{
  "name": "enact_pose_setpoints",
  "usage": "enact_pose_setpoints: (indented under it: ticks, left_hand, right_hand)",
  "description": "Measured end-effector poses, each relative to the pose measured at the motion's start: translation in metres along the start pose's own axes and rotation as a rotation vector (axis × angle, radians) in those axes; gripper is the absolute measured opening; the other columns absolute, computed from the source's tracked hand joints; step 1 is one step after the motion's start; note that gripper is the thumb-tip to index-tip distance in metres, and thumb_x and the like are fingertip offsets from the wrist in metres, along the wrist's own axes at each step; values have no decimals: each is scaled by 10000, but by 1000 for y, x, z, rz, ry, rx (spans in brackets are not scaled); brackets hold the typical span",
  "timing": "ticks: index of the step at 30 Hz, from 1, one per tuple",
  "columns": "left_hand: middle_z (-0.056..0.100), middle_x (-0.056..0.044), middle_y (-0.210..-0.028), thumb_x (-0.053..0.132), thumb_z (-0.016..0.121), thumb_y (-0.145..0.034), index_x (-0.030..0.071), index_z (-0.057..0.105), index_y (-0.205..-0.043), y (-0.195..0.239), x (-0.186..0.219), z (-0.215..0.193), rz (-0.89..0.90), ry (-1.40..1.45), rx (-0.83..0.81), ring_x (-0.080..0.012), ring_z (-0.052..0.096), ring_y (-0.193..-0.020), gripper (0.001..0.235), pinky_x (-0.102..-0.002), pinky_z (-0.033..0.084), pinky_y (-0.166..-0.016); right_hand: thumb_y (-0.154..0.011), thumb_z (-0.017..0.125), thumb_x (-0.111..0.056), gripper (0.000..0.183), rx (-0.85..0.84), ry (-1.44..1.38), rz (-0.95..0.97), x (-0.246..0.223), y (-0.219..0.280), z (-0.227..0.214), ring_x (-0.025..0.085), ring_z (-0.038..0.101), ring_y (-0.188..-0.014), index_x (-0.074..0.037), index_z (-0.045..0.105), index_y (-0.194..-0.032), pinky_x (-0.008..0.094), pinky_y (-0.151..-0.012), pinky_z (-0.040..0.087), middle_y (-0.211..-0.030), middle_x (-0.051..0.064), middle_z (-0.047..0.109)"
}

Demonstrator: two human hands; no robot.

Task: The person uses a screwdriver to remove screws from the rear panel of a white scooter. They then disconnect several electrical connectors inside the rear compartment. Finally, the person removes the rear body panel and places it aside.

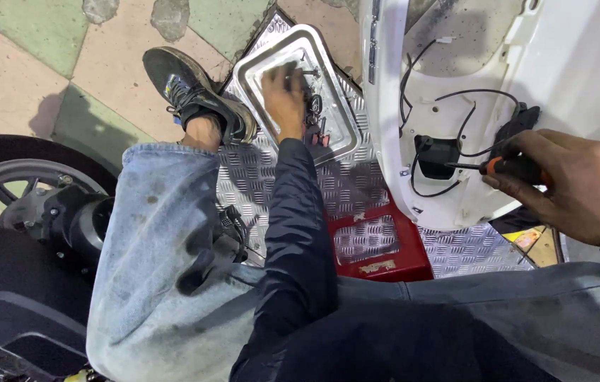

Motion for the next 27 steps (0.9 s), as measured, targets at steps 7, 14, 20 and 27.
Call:
enact_pose_setpoints:
  ticks: [7, 14, 20, 27]
  left_hand:
    - [643, -105, -1054, 264, 728, -904, 145, 781, -1011, 4, -5, 55, 639, -877, -40, -320, 576, -993, 169, -461, 529, -706]
    - [707, -141, -1105, 31, 641, -854, 65, 739, -1070, 0, -3, 56, 653, -1003, -50, -341, 592, -1006, 240, -440, 502, -796]
    - [774, -46, -946, 246, 690, -952, 98, 691, -1077, 83, 152, 26, 453, -89, 141, -158, 757, -813, 194, -280, 589, -681]
    - [759, 2, -1126, 282, 745, -938, 199, 719, -1142, 261, 267, 115, 761, -98, -459, -166, 749, -1001, 222, -297, 634, -899]
  right_hand:
    - [-917, 516, -700, 480, -46, 47, 41, -1, -3, -9, 190, 742, -674, -308, 634, -1168, 340, -473, 546, -907, -98, 743]
    - [-938, 566, -662, 402, 39, 11, 29, 11, 10, -19, 176, 736, -742, -303, 616, -1113, 351, -518, 547, -929, -100, 717]
    - [-1042, 817, -222, 340, 456, -538, -10, 47, 50, -42, 313, 661, -940, 21, 714, -1257, 402, -799, 538, -1099, 184, 706]
    - [-1336, 640, 54, 260, 807, -1050, -79, 109, 113, -47, 304, 596, -1143, 96, 455, -1513, 389, -1078, 525, -1391, 219, 549]
Point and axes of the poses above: each hand's wrist, its own y-axis away from the middle knuckle, its own z-axis out of the palm, x = y × z, the point moved 9 cm from there along -y, towards the middle knuckle
